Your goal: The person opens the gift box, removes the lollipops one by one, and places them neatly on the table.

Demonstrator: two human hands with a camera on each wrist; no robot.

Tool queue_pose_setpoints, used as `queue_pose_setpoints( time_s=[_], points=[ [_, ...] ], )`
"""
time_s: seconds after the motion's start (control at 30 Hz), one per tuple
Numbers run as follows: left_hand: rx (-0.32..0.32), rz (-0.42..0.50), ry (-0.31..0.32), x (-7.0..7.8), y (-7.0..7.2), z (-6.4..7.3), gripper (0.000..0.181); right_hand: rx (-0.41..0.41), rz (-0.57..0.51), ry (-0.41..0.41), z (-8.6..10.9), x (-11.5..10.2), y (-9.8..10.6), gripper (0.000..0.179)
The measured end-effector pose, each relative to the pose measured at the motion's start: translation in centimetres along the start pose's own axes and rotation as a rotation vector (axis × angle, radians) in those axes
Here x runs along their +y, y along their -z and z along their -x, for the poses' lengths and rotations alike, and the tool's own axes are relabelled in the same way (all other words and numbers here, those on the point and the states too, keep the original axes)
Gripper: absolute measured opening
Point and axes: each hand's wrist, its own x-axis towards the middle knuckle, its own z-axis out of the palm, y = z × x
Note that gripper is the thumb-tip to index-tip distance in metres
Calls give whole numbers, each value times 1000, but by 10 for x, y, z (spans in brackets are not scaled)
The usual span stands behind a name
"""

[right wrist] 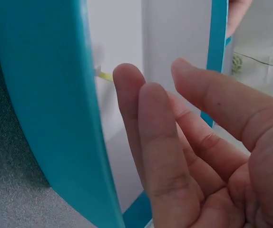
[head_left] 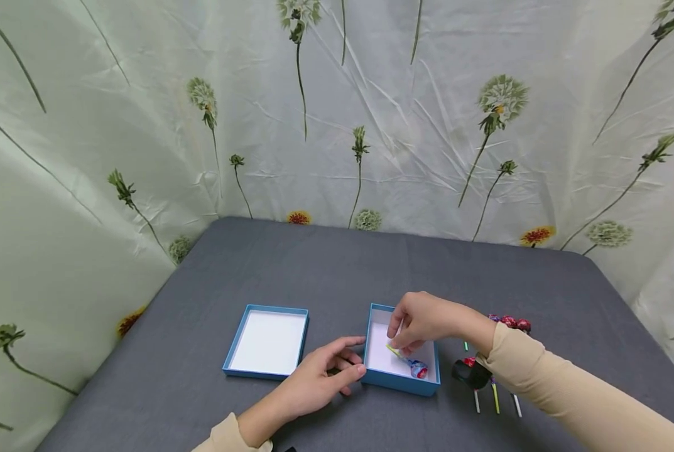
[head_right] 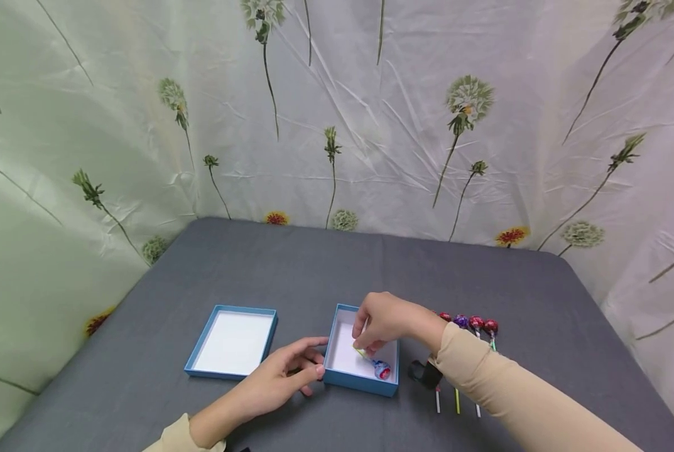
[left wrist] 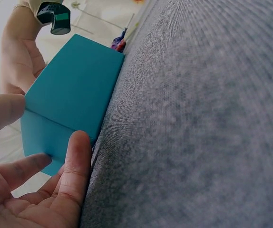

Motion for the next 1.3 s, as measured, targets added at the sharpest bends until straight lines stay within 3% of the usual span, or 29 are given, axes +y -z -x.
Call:
queue_pose_setpoints(
  time_s=[0.47,0.87,1.3],
  points=[
    [2,1,-36,3,0,1,50,28,49,-35,-9,-1,-8,14],
    [0,10,-21,2,0,3,49,76,159,-86,-15,-2,-21,25],
    [-3,18,-11,-1,0,2,50,144,191,-92,-16,-2,-34,30]
  ],
)
